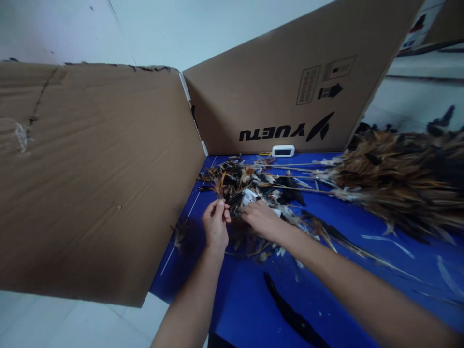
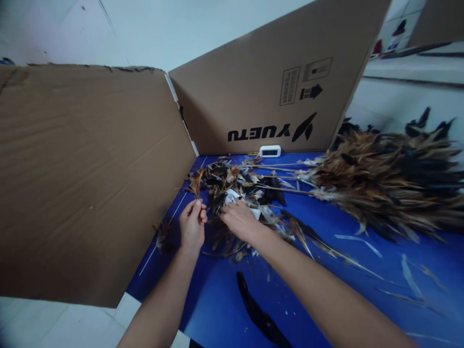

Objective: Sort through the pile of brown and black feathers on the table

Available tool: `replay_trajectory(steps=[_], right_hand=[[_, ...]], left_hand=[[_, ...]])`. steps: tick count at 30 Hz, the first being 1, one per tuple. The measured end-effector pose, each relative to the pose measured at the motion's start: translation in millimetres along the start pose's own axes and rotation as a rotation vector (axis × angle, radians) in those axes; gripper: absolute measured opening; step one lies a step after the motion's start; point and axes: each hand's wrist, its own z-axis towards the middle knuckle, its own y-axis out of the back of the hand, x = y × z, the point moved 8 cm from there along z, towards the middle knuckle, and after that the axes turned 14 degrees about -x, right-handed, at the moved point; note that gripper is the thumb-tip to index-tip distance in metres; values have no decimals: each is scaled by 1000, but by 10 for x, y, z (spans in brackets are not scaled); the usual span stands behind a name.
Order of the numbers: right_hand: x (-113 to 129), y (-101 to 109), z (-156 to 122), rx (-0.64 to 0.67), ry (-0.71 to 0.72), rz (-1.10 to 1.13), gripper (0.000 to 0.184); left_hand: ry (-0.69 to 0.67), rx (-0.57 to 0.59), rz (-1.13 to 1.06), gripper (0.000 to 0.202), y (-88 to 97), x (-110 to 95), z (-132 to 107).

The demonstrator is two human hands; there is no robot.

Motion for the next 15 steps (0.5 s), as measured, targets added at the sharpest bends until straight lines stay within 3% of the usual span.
replay_trajectory(steps=[5,8,15], right_hand=[[-293,288,-134,-83,-134,44,13],[-306,402,-257,-147,-210,66,11],[-7,172,-376,-95,-273,-45,21]], left_hand=[[22,-2,0,23,8,34,-4],[27,15,11,23,-1,50,-26],[52,32,28,24,-22,90,-42]])
